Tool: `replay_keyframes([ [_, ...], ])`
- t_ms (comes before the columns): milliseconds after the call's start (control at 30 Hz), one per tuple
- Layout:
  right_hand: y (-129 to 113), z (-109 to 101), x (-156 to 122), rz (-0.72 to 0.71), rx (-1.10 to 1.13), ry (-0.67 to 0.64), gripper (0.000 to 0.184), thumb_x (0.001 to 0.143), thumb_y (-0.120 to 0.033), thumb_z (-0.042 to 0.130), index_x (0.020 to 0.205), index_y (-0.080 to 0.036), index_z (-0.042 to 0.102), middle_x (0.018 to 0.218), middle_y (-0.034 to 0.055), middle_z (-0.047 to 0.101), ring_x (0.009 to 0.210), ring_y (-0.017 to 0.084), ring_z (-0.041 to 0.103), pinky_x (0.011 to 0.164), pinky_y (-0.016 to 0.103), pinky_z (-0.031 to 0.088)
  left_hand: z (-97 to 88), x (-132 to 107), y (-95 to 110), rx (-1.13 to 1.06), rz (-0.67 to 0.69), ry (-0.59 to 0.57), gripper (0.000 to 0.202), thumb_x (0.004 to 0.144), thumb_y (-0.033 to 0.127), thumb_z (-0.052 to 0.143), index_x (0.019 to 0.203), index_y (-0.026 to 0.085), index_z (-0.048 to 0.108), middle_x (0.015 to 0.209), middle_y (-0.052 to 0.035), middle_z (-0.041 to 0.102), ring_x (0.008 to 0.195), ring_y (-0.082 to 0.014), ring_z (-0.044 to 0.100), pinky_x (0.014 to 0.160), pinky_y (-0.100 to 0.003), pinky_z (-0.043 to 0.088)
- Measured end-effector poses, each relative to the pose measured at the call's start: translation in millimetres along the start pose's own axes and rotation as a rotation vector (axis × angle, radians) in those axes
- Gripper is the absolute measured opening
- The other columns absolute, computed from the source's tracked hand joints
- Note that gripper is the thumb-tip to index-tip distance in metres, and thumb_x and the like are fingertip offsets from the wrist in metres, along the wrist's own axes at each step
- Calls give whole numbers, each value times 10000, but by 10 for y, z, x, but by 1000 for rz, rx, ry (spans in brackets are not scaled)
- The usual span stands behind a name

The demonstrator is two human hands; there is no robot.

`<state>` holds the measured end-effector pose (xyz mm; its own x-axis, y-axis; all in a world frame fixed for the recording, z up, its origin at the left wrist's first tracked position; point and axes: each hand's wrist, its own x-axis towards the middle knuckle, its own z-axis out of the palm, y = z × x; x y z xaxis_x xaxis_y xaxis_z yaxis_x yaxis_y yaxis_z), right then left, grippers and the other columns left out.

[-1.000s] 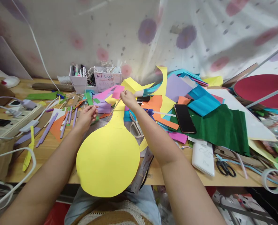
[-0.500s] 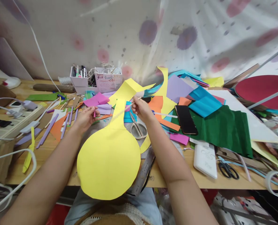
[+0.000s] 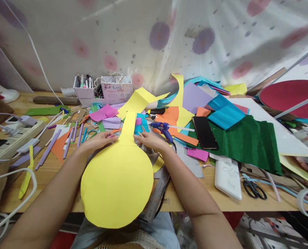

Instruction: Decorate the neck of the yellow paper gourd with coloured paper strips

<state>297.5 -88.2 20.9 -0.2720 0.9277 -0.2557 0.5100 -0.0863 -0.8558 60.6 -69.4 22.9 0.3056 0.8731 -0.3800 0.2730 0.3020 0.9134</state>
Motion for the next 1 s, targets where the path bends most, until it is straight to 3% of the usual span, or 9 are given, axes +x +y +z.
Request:
replay_keyframes([
  [133, -57, 58, -52, 52, 45, -204, 321, 709, -512, 622, 765, -196, 616, 790, 14, 642, 641, 128, 566, 557, 239, 436, -6, -25, -14, 80, -53, -141, 337, 577, 388, 742, 554, 185, 474, 493, 29, 502, 405, -101, 439, 391, -215, 290],
  [333, -36, 35, -64, -5, 140, -295, 310, 700, -470, 641, 860, -205, 645, 906, 9, 681, 769, 160, 620, 641, 254, 478, -74, -26, -6, 103, 53, -214, 388, 611, 398, 730, 540, 172, 422, 474, 58, 386, 408, -55, 320, 395, -193, 209],
  [467, -74, 43, -57, -11, 79, -295, 295, 721, -460, 616, 862, -202, 636, 860, 0, 663, 724, 143, 595, 620, 243, 451, -58, 18, -12, -52, 28, -110, 282, 726, 408, 636, 665, 161, 513, 479, 69, 335, 393, -38, 264, 371, -158, 149],
  [600, -120, 37, -7, -69, -73, -26, 333, 783, -488, 524, 744, -165, 593, 714, -1, 565, 644, 110, 497, 555, 219, 372, -61, 81, 4, -378, 35, 4, 280, 849, 287, 469, 601, 161, 430, 465, 76, 258, 356, -30, 205, 335, -141, 133],
  [733, -231, -76, 34, -177, 137, 208, 425, 848, -529, 393, 776, -154, 579, 657, -5, 468, 573, 86, 419, 509, 208, 334, -35, 95, 40, -531, 195, 43, 211, 844, 160, 469, 634, 150, 448, 553, 24, 463, 457, -46, 450, 424, -140, 374],
  [833, -401, -170, 39, -289, 291, 335, 455, 834, -586, 402, 742, -168, 560, 622, -15, 423, 550, 78, 400, 504, 200, 346, 39, 77, 57, -572, 227, 42, 109, 851, 143, 466, 744, 148, 488, 686, -24, 606, 625, -102, 621, 623, -232, 515],
  [933, -550, -190, 71, -361, 370, 410, 489, 821, -642, 377, 695, -190, 515, 539, -45, 331, 485, 71, 349, 473, 195, 332, 122, 44, 74, -588, 214, -18, 85, 863, 141, 439, 787, 148, 477, 806, -87, 670, 770, -183, 680, 764, -360, 532],
  [1000, -585, -147, 127, -368, 452, 413, 498, 809, -667, 365, 690, -199, 483, 500, -62, 297, 440, 65, 323, 445, 192, 315, 159, 14, 93, -586, 202, -60, 72, 865, 139, 436, 800, 147, 467, 860, -117, 683, 820, -208, 685, 801, -395, 525],
])
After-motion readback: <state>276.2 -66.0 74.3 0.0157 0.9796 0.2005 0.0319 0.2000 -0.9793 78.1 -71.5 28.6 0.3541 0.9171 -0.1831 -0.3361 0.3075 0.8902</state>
